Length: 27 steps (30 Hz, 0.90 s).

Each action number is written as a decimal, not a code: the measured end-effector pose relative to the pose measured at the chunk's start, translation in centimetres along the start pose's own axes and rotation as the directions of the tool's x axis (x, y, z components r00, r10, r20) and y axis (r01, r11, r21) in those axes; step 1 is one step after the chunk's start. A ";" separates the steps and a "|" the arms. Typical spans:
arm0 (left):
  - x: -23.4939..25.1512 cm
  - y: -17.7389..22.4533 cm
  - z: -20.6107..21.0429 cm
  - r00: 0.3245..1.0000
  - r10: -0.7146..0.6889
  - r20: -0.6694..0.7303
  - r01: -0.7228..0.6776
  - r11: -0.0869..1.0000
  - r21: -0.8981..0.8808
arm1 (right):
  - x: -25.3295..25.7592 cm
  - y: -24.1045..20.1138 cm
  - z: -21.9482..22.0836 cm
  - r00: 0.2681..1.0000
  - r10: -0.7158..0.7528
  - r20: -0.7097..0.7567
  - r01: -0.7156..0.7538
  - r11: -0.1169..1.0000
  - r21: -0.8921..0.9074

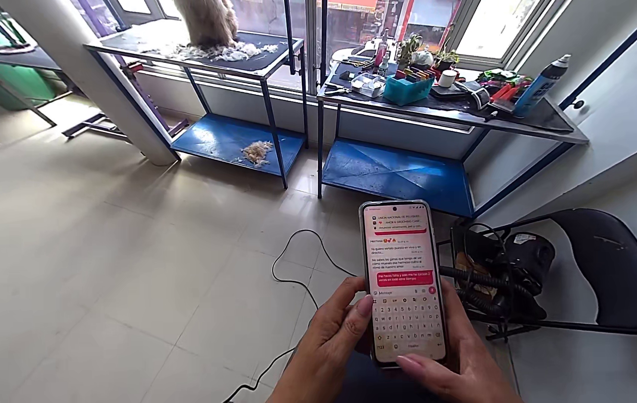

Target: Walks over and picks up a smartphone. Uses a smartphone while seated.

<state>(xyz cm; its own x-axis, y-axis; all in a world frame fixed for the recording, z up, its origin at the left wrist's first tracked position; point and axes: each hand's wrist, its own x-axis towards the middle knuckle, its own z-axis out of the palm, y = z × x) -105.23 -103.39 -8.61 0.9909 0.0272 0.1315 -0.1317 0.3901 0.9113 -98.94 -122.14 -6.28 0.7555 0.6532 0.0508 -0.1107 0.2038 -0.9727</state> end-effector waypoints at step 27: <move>-0.1 -0.7 0.1 0.999 -0.034 -0.004 0.034 0.994 -0.099 | -0.1 0.0 -0.3 0.999 0.035 -0.002 -0.035 0.998 0.050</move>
<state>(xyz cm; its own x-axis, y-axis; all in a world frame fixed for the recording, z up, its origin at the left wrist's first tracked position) -105.22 -103.75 -9.25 0.9950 0.0175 0.0984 -0.0947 0.4804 0.8719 -98.79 -122.41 -6.39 0.7523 0.6586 0.0164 -0.1689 0.2169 -0.9615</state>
